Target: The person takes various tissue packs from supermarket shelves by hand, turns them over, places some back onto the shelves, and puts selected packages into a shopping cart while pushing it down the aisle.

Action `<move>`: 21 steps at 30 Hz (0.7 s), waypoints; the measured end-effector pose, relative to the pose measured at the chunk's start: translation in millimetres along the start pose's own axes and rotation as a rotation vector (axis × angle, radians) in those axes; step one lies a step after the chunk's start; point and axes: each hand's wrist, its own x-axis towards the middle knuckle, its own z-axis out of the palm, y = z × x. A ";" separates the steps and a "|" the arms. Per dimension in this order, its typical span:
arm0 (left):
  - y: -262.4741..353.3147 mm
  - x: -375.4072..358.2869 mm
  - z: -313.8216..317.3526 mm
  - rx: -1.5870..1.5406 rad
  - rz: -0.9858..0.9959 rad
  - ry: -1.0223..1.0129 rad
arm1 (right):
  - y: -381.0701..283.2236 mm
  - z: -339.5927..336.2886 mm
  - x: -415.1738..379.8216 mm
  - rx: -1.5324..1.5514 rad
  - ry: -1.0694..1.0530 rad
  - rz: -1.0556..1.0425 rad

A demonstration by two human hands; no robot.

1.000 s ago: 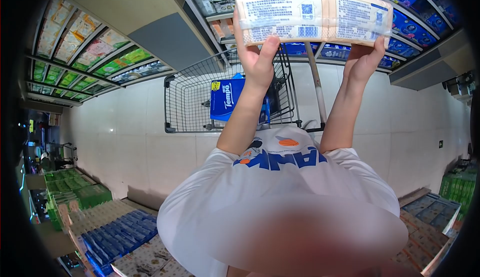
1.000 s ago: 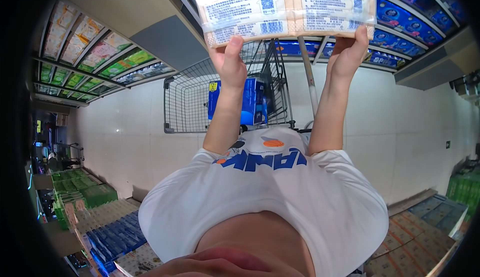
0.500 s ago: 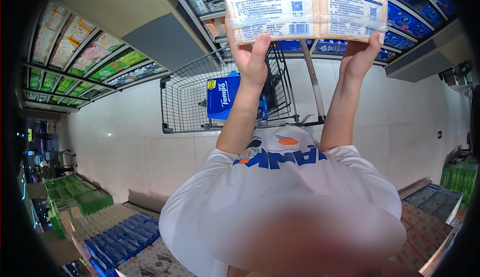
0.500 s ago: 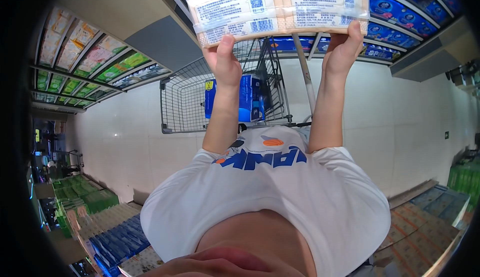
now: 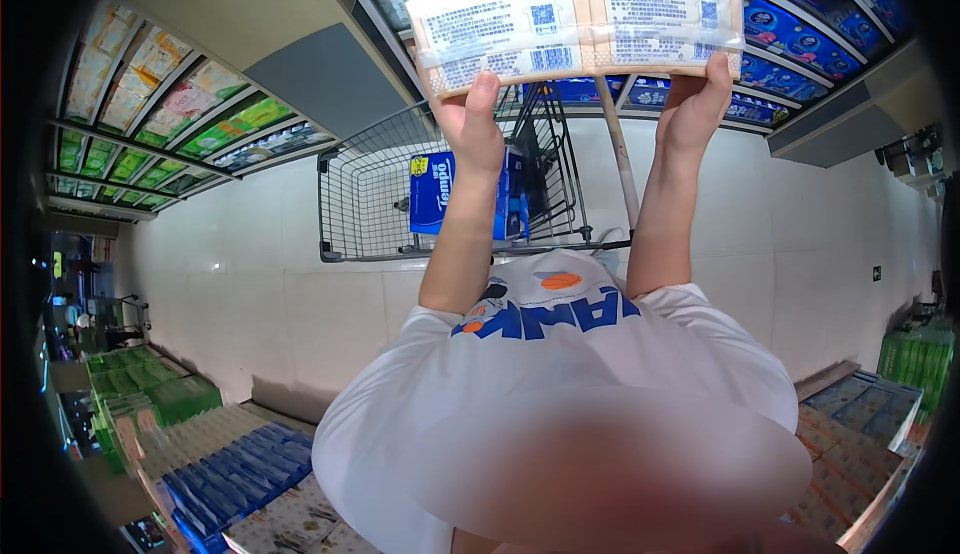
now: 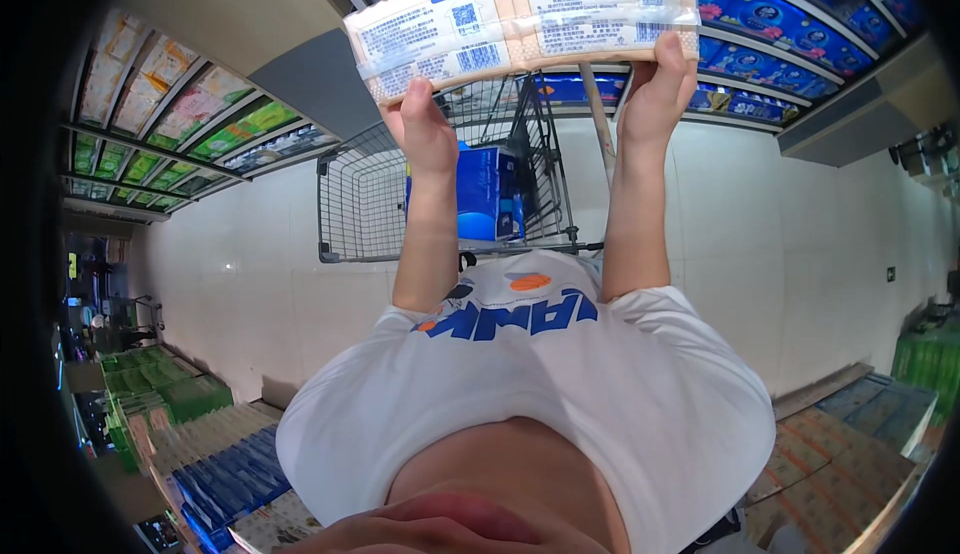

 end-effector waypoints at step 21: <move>-1.2 2.7 0.6 0.032 0.029 -0.016 | -4.7 -2.7 -1.5 -0.009 -0.028 0.019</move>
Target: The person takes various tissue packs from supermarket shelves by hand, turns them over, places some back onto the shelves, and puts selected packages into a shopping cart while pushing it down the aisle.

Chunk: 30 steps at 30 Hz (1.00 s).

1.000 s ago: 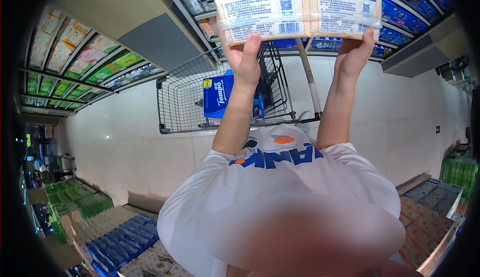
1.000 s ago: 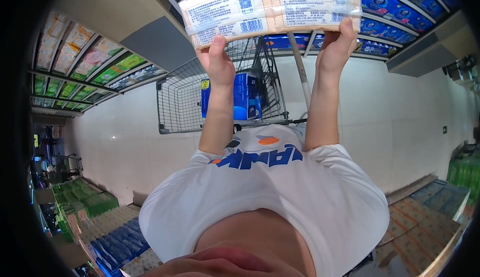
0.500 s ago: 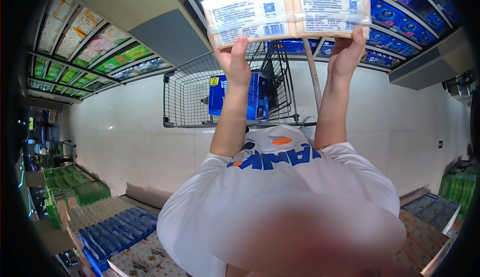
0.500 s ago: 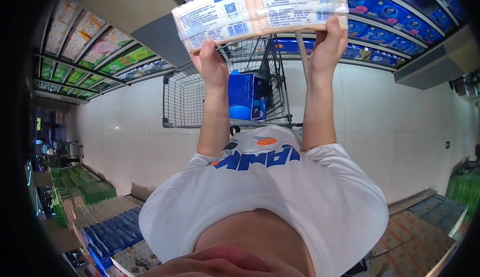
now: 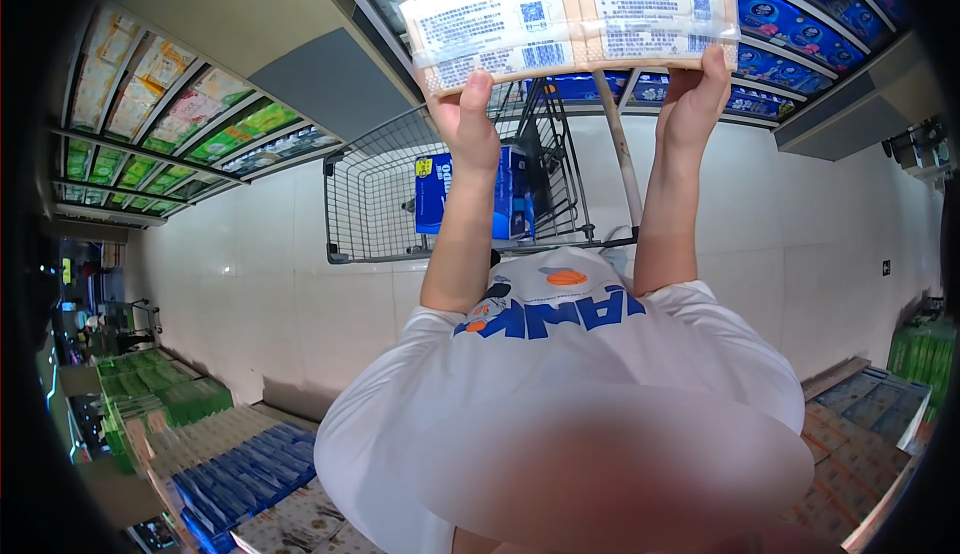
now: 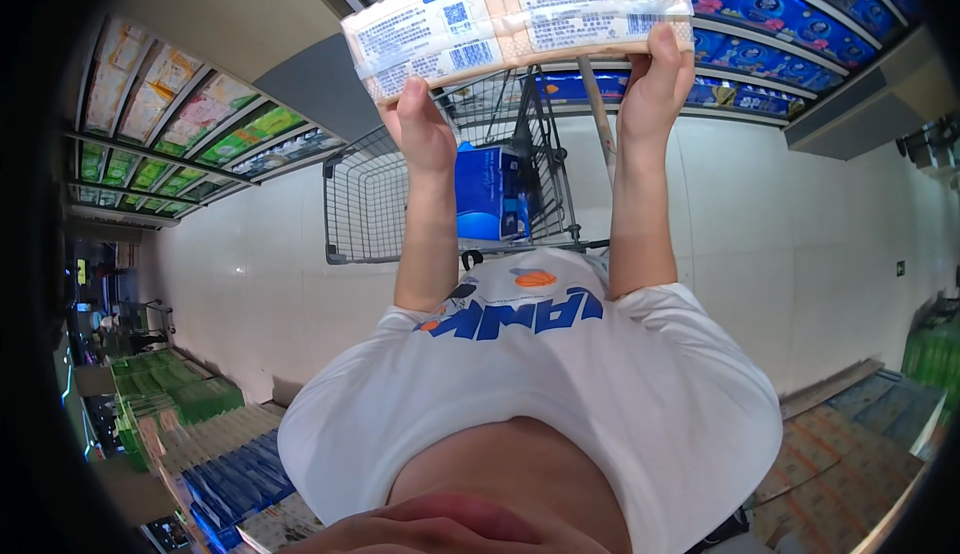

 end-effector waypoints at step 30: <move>-54.3 -37.3 -25.1 -0.554 -0.661 -0.107 | -40.8 53.1 -46.3 -0.645 -1.010 -0.538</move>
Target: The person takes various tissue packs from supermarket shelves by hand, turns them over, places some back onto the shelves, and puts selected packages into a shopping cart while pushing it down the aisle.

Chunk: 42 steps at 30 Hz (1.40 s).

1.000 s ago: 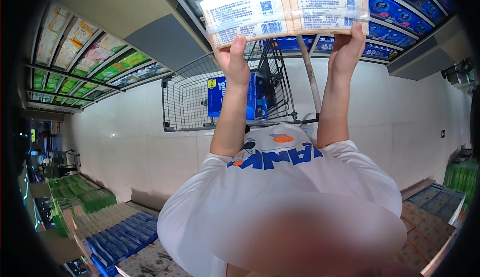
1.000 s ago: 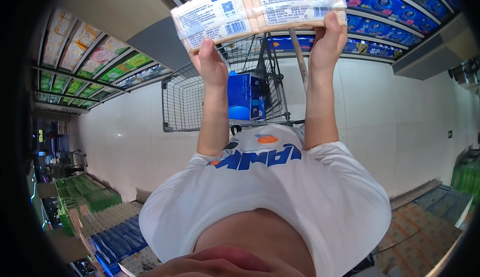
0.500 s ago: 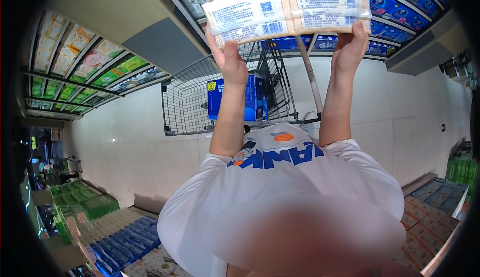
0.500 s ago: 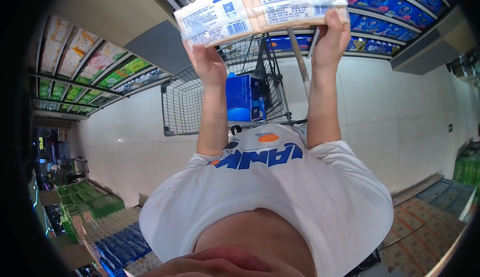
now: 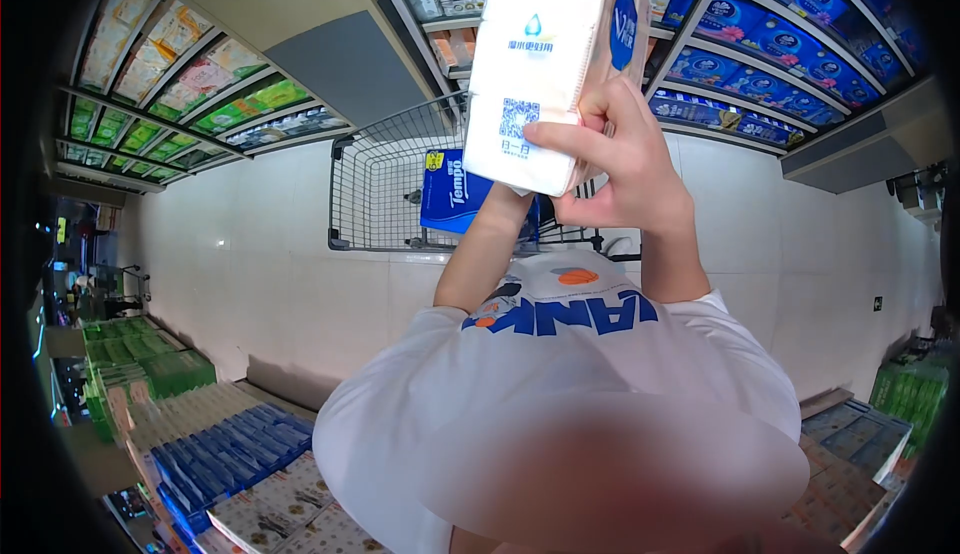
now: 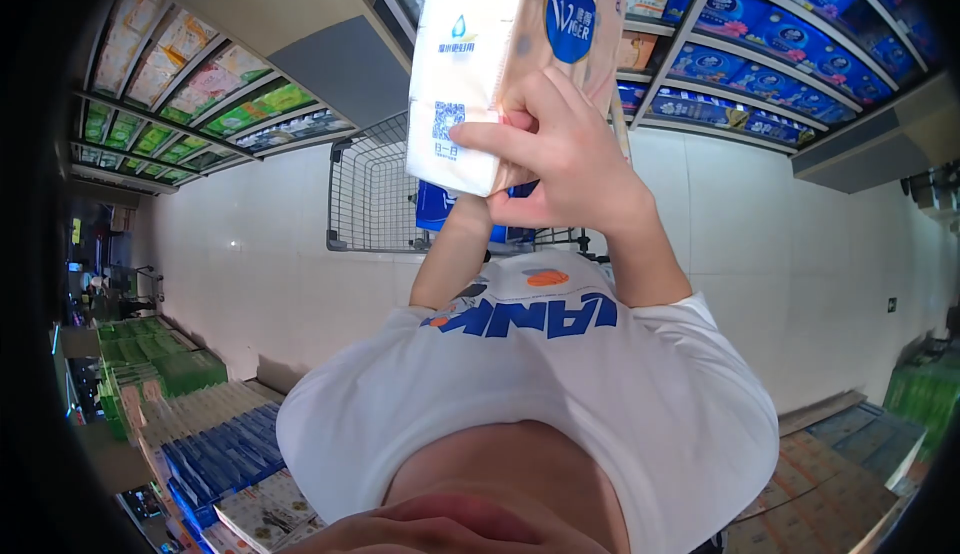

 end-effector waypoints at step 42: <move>10.7 -7.0 32.6 0.078 0.018 -0.070 | 33.1 21.5 -37.5 0.340 0.253 0.092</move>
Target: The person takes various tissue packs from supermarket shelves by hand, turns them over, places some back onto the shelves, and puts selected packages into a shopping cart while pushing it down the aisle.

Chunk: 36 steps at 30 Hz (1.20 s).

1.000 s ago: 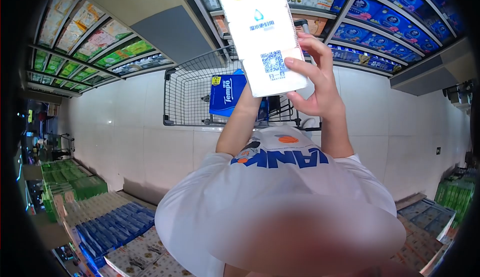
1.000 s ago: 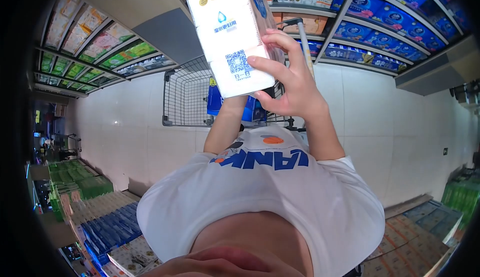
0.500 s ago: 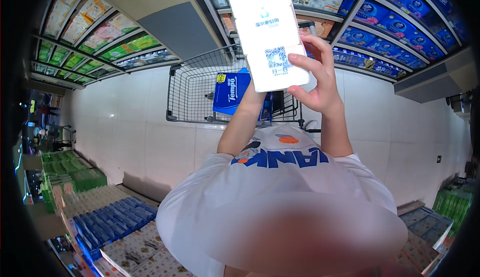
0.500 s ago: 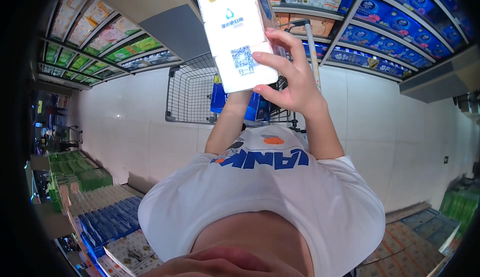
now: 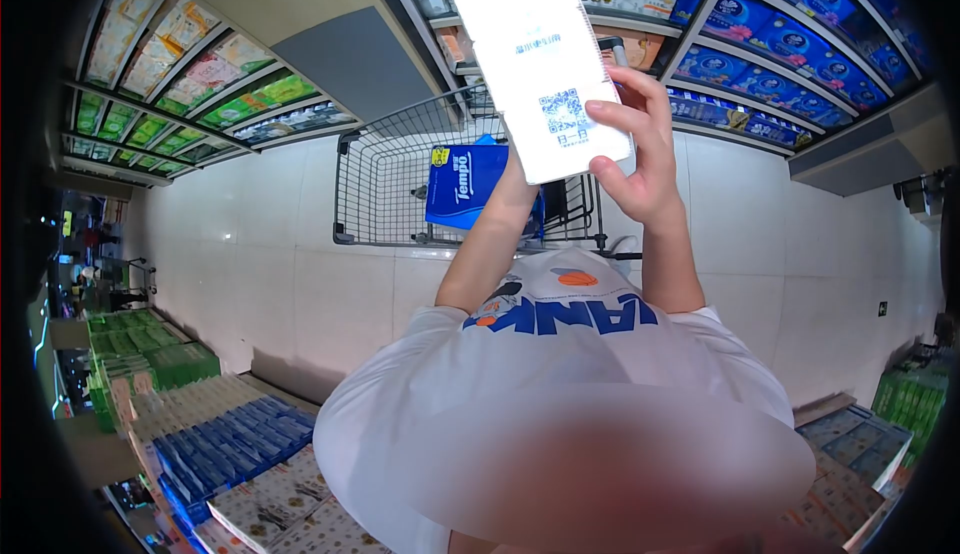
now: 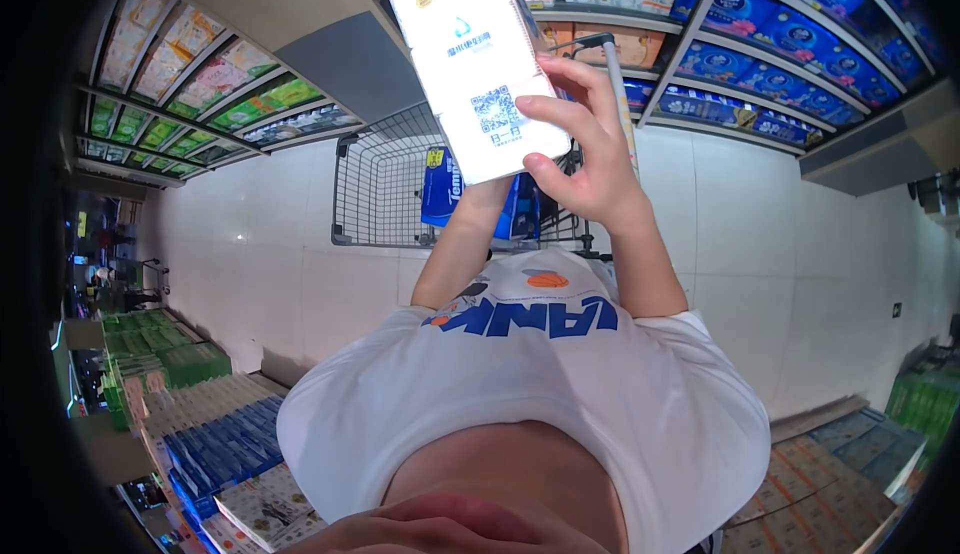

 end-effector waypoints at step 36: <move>16.5 -8.0 -120.2 0.406 0.143 0.187 | 103.8 20.5 -61.3 1.057 0.413 1.003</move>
